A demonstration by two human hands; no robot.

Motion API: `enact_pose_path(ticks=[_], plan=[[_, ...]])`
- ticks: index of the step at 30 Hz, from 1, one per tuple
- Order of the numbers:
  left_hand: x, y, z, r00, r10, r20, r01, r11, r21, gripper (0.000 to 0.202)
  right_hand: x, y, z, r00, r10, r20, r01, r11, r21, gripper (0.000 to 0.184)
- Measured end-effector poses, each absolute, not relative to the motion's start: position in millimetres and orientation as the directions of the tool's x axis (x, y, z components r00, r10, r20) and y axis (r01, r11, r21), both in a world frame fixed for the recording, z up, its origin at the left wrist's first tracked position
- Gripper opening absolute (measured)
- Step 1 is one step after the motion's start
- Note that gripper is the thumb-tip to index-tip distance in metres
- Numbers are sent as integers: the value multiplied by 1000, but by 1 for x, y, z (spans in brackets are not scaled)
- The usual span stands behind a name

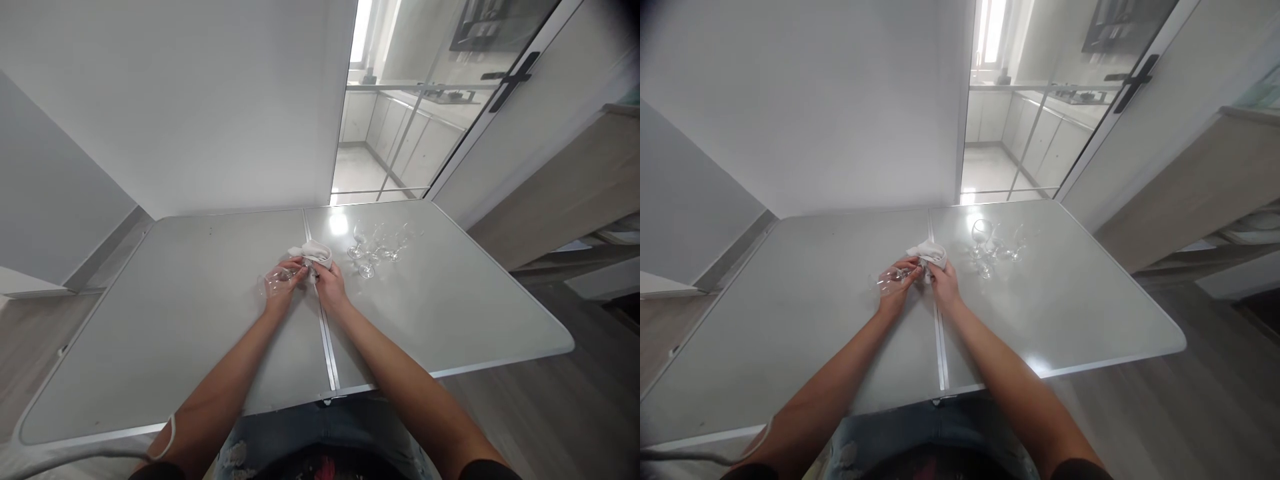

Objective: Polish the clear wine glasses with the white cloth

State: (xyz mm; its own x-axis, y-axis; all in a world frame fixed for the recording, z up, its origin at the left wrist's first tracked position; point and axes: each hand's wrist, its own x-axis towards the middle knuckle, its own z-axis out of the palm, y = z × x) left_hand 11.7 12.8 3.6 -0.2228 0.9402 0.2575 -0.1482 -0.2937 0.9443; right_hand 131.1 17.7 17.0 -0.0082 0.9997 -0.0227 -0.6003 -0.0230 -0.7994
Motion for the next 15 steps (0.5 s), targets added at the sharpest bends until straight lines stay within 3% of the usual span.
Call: enact_pose_path(ticks=[8,11,15], plan=[[5,17,-2,-298,929,219,-123,-265,956,22,133,16,20,-127,988,-89,-602,-147,-785,29],[5,18,-2,-325,930,175,-156,-235,959,24,134,14,21,-106,993,-47,-605,-102,-789,29],[8,16,0,-234,950,208,-150,-246,957,22,136,16,21,-26,999,-21,-621,-33,-783,25]])
